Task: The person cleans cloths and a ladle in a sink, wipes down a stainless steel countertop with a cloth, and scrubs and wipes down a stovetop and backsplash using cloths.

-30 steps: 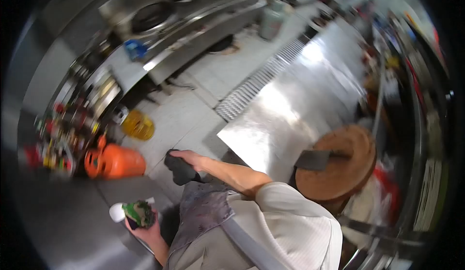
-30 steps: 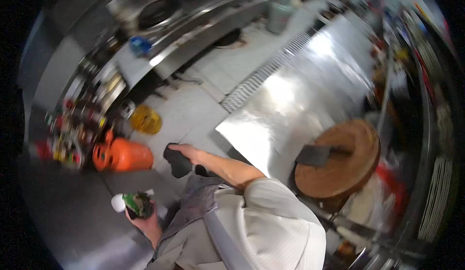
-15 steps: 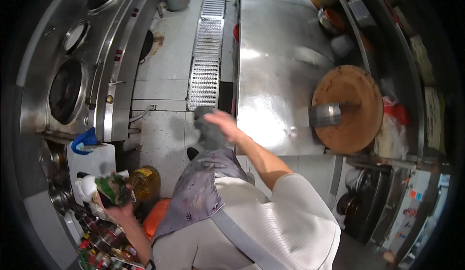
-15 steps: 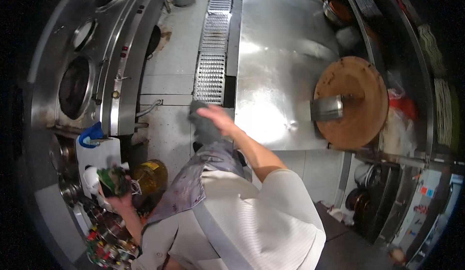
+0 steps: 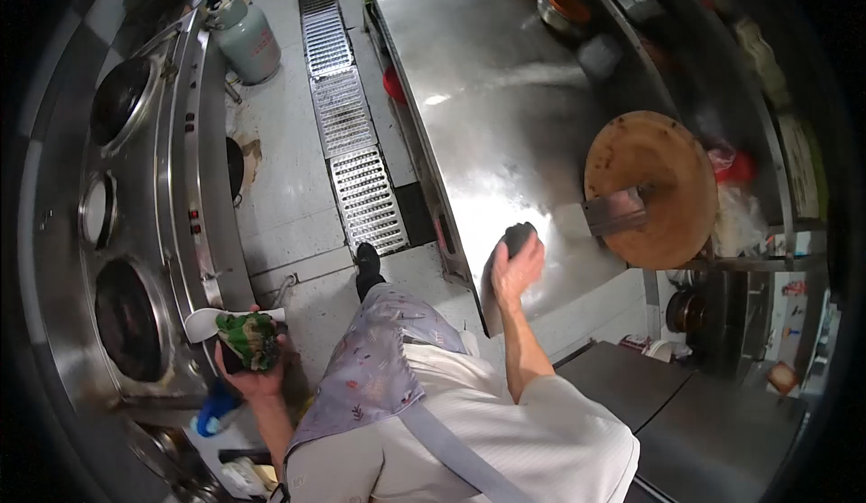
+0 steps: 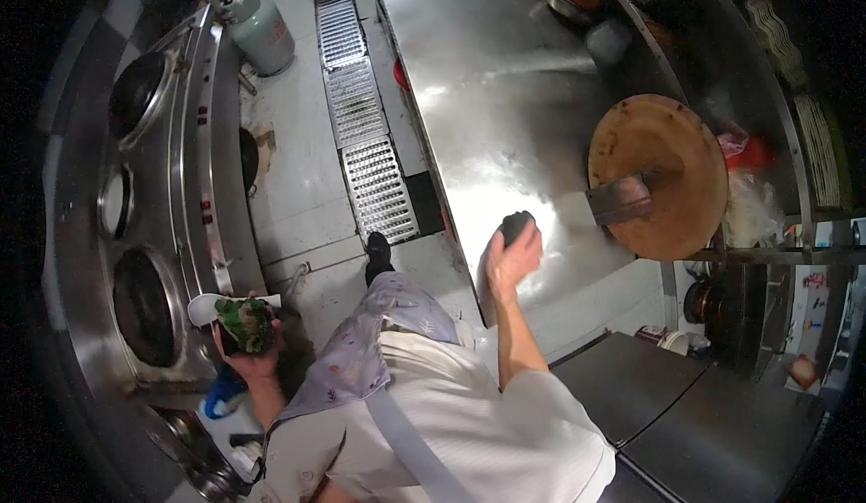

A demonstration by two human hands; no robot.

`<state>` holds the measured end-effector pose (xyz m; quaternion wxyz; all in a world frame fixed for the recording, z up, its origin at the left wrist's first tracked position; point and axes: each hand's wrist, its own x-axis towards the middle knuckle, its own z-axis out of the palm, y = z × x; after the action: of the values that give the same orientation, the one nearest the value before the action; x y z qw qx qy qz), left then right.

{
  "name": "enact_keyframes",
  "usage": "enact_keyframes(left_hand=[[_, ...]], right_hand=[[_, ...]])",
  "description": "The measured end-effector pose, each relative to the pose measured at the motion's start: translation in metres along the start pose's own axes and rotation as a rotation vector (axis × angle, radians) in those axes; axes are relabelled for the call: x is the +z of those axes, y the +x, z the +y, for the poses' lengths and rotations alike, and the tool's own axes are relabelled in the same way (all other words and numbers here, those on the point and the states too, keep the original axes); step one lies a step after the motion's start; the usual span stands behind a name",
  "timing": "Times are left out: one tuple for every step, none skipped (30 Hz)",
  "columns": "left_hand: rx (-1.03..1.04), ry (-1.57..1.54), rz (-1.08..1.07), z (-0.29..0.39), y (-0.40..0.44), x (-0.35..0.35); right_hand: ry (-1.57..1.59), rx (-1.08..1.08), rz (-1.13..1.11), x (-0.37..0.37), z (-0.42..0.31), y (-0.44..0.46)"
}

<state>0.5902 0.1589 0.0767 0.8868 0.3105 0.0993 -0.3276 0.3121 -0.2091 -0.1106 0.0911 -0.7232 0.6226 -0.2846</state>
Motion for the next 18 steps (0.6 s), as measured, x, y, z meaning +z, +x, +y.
enact_keyframes(left_hand=[[0.001, 0.020, 0.015, 0.007, 0.014, 0.003], [-0.015, 0.018, -0.053, 0.016, 0.031, 0.009], [0.002, 0.017, -0.033, 0.026, 0.045, 0.014], [-0.005, 0.041, -0.042, 0.036, 0.061, 0.020], [-0.009, 0.062, -0.054, 0.046, 0.079, 0.025], [-0.020, 0.087, -0.114, 0.054, 0.099, 0.030], [-0.031, 0.072, -0.156, 0.057, 0.117, 0.044], [-0.039, 0.068, -0.151, 0.060, 0.135, 0.051], [-0.049, 0.071, -0.138, 0.067, 0.151, 0.059], [-0.067, 0.084, -0.139, 0.071, 0.165, 0.068], [-0.089, 0.095, -0.162, 0.071, 0.182, 0.076], [-0.110, 0.103, -0.186, 0.070, 0.199, 0.085], [-0.121, 0.109, -0.193, 0.069, 0.215, 0.092], [-0.163, 0.110, -0.191, 0.068, 0.232, 0.098], [-0.206, 0.112, -0.189, 0.069, 0.248, 0.102], [-0.233, 0.136, -0.199, 0.067, 0.267, 0.106], [-0.252, 0.143, -0.202, 0.066, 0.286, 0.114], [-0.287, 0.138, -0.151, 0.066, 0.305, 0.122]], right_hand=[[0.093, -0.034, 0.004, 0.020, -0.023, 0.014], [0.203, -0.043, -0.039, 0.028, -0.062, 0.035], [0.177, -0.112, 0.003, 0.053, -0.086, 0.050], [0.193, -0.148, -0.034, 0.083, -0.104, 0.068], [0.205, -0.186, -0.056, 0.111, -0.123, 0.085], [0.273, -0.241, -0.168, 0.126, -0.144, 0.109], [0.358, -0.322, -0.216, 0.143, -0.161, 0.130], [0.537, -0.394, -0.292, 0.153, -0.174, 0.149], [0.622, -0.355, -0.384, 0.149, -0.191, 0.160], [0.642, -0.356, -0.342, 0.138, -0.197, 0.166], [0.662, -0.367, -0.294, 0.124, -0.200, 0.175], [0.626, -0.295, -0.225, 0.117, -0.192, 0.180], [0.590, -0.222, -0.159, 0.107, -0.178, 0.180], [0.544, -0.155, -0.073, 0.111, -0.148, 0.177], [0.466, -0.079, 0.039, 0.098, -0.126, 0.173], [0.420, -0.018, 0.089, 0.083, -0.102, 0.175], [0.259, 0.062, 0.215, 0.097, -0.059, 0.167], [0.092, 0.236, 0.256, 0.103, -0.032, 0.160]])
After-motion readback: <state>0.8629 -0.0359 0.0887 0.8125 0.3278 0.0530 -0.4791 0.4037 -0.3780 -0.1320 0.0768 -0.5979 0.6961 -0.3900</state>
